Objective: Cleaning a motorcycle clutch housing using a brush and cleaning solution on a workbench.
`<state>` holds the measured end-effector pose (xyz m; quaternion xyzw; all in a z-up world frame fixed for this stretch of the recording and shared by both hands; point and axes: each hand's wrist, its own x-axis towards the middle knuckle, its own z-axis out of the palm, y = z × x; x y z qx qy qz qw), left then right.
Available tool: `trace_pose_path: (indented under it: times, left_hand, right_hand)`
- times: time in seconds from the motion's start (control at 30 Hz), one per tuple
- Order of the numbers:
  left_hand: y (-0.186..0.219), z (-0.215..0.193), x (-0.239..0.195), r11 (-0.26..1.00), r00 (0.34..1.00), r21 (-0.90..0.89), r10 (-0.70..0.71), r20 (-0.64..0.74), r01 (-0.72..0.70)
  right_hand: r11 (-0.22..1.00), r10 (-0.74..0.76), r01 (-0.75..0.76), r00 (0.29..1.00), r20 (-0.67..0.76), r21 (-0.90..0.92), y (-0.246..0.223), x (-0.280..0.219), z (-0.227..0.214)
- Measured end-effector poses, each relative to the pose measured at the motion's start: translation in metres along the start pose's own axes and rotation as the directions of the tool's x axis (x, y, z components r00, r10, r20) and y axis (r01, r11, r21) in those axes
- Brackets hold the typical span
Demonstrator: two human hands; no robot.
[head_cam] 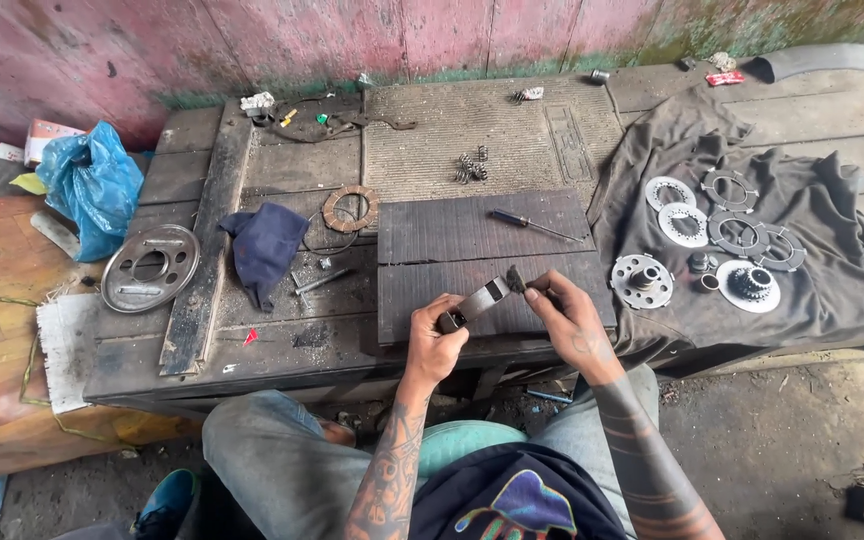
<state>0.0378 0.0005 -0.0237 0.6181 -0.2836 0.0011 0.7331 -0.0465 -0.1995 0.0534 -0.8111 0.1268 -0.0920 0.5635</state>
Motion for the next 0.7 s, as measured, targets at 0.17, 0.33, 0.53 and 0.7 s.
trace_pose_path:
  times: [0.17,0.33,0.53,0.7]
  left_hand:
    - [0.005,0.001,0.003,1.0,1.0,-0.005,0.006,-0.007,-0.007]
    - [0.001,0.001,0.001,1.0,1.0,0.003,0.006,-0.018,-0.006]
    - [-0.011,-0.002,0.001,1.0,1.0,-0.014,-0.005,-0.008,0.005]
    - [-0.007,-0.002,0.0,1.0,1.0,-0.009,-0.015,-0.012,0.015]
  right_hand:
    - [0.998,-0.021,0.022,1.0,0.019,-0.056,-0.015,-0.008,-0.006]
    - [0.999,-0.011,0.013,0.999,0.044,-0.036,-0.022,-0.017,-0.005]
    - [0.978,-0.005,0.003,1.0,0.009,0.207,-0.003,-0.012,-0.005]
    - [0.677,-0.033,0.123,0.99,-0.138,0.725,0.026,-0.024,-0.022]
